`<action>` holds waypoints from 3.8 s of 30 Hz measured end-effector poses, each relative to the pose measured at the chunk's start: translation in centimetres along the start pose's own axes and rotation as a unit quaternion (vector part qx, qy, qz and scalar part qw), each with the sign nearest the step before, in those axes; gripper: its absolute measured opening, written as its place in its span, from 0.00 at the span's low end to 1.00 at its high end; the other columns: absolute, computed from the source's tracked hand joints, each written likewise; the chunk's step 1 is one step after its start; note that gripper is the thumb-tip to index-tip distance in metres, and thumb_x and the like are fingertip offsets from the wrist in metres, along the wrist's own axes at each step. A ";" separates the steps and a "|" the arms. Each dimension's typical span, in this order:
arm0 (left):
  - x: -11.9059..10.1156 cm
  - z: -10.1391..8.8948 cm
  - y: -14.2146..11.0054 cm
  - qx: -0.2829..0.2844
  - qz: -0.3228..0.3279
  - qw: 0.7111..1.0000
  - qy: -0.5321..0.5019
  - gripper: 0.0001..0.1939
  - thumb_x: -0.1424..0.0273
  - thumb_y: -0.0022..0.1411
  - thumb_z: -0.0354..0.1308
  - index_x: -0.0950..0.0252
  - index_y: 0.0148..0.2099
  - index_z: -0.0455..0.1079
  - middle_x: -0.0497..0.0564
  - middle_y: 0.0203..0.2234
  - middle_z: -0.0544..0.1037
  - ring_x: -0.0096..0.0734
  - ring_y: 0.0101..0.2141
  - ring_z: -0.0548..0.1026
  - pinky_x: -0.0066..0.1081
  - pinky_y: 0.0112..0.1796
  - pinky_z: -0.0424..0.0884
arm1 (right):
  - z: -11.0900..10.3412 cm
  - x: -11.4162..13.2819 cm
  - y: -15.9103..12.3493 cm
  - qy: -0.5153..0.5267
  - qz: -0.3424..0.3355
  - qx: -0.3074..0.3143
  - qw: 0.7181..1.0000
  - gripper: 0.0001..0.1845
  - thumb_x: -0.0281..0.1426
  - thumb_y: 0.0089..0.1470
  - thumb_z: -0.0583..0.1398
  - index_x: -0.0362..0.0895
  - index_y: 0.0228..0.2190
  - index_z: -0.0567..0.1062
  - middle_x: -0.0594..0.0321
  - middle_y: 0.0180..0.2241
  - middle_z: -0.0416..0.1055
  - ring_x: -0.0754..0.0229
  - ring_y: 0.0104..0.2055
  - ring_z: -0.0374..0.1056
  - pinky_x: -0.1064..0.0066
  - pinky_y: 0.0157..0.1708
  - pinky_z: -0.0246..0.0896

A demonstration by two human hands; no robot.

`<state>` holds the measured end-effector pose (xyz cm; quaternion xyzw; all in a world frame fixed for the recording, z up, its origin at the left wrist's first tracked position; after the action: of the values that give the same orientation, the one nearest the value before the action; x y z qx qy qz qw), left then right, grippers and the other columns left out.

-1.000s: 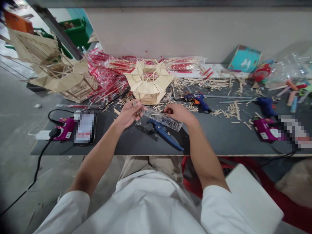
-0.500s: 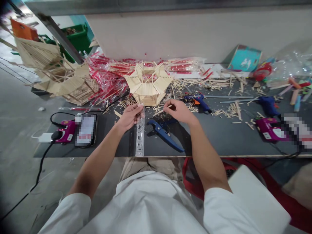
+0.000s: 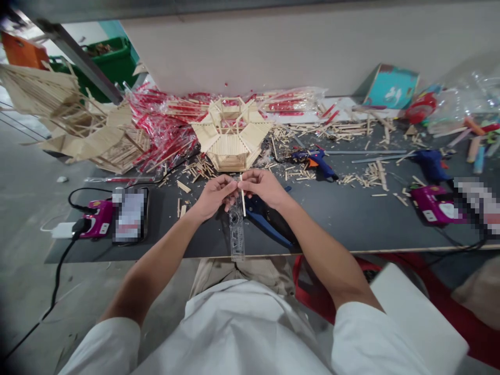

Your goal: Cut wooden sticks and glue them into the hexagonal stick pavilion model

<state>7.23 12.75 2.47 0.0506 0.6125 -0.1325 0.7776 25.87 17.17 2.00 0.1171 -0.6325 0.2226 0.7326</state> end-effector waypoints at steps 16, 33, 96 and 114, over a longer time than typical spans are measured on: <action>0.2 0.4 -0.2 -0.061 0.058 0.996 0.024 0.24 0.50 0.61 0.71 0.68 0.41 0.78 0.48 0.25 0.78 0.27 0.25 0.77 0.23 0.19 0.74 | 1.2 1.2 -1.1 -0.039 -0.072 -0.080 0.993 0.24 0.47 0.39 0.79 0.47 0.26 0.77 0.66 0.22 0.77 0.63 0.22 0.68 0.68 0.23 0.67; -0.1 0.1 -0.3 -0.102 0.068 0.989 0.081 0.19 0.54 0.63 0.70 0.67 0.40 0.83 0.46 0.19 0.76 0.22 0.19 0.71 0.23 0.19 0.70 | 1.7 1.3 -1.2 -0.077 -0.081 -0.090 0.990 0.20 0.46 0.41 0.78 0.47 0.26 0.79 0.66 0.22 0.76 0.64 0.20 0.66 0.68 0.22 0.66; -0.8 -0.9 -0.1 -0.213 0.139 0.964 0.075 0.16 0.55 0.58 0.74 0.63 0.31 0.82 0.44 0.18 0.72 0.18 0.17 0.66 0.23 0.19 0.62 | 5.3 0.5 -1.9 0.002 -0.027 -0.113 0.993 0.07 0.32 0.51 0.65 0.46 0.26 0.73 0.72 0.20 0.68 0.68 0.21 0.58 0.70 0.25 0.52; -1.2 -0.3 -0.6 -0.237 0.159 0.952 0.116 0.14 0.59 0.60 0.73 0.63 0.30 0.82 0.45 0.18 0.73 0.20 0.18 0.66 0.24 0.20 0.62 | 6.1 -0.2 -2.4 -0.001 -0.073 -0.150 0.986 0.12 0.33 0.55 0.64 0.48 0.25 0.66 0.72 0.21 0.62 0.66 0.24 0.56 0.68 0.28 0.51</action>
<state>6.53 12.46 3.64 -0.0237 0.6962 0.1481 0.7021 21.70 12.25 3.15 0.0525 -0.6489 0.0710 0.7558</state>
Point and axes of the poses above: each hand's wrist, its own y-axis towards the middle knuckle, its own z-axis out of the palm, x = y × z, the point moved 1 cm from there along y, towards the middle knuckle
